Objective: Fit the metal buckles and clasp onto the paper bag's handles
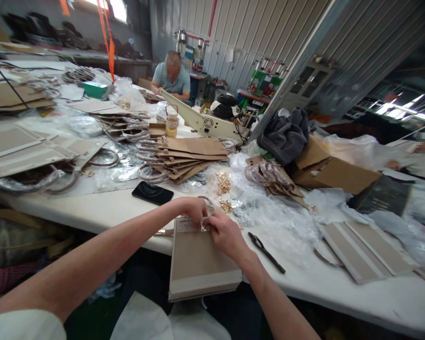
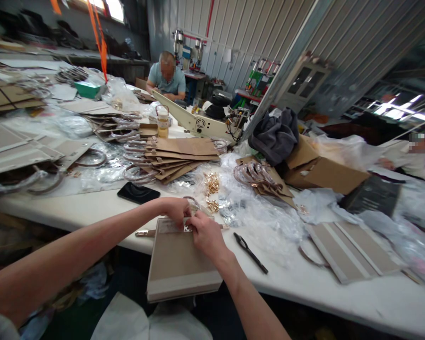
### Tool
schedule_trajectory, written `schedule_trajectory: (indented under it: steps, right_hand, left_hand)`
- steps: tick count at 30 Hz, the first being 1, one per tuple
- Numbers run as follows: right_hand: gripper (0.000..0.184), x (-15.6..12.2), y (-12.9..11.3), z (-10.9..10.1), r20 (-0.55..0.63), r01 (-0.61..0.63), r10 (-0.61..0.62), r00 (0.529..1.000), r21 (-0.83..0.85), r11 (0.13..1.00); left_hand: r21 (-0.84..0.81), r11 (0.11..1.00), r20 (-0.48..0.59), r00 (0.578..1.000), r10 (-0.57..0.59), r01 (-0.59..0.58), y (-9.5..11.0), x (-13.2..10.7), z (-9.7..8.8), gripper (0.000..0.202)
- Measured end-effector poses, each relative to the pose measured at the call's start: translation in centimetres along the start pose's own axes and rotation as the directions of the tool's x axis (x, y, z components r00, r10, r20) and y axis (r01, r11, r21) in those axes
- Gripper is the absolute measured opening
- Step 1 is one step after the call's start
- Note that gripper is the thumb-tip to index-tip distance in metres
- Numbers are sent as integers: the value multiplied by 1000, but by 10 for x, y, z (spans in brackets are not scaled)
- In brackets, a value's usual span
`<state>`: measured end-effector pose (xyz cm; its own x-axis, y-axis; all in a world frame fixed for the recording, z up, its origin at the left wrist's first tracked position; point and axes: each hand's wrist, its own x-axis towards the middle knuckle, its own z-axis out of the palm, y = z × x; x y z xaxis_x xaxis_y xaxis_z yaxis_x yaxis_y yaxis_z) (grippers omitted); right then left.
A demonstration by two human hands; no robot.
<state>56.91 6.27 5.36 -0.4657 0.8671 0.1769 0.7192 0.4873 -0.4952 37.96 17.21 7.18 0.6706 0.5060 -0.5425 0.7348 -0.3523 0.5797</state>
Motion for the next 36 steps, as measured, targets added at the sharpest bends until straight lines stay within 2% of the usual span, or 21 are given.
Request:
schedule_trajectory:
  steps: [6, 15, 22, 29, 34, 36]
  right_hand:
    - [34, -5, 5, 1, -5, 11, -11, 1000, 85, 996]
    - [43, -8, 9, 3, -4, 44, -44, 999, 158, 986]
    - [35, -11, 10, 5, -15, 35, -33, 999, 176, 984]
    - [23, -6, 5, -1, 30, -24, 20, 999, 167, 986]
    - [20, -8, 4, -3, 46, -31, 25, 999, 141, 989]
    - [18, -10, 5, -3, 3, -52, 52, 999, 185, 981]
  left_hand:
    - [-5, 1000, -4, 1000, -2, 2, 0, -3, 0, 41]
    - [-10, 1000, -1, 1000, -23, 23, 2, -1, 2, 49]
    - [12, 1000, 26, 1000, -15, 15, 7, 3, 1, 37]
    - [52, 998, -7, 1000, -20, 20, 9, 0, 4, 50]
    - [62, 998, -35, 999, -31, 33, 9, -2, 8, 42]
    - [54, 998, -49, 998, -37, 40, 8, -2, 9, 41]
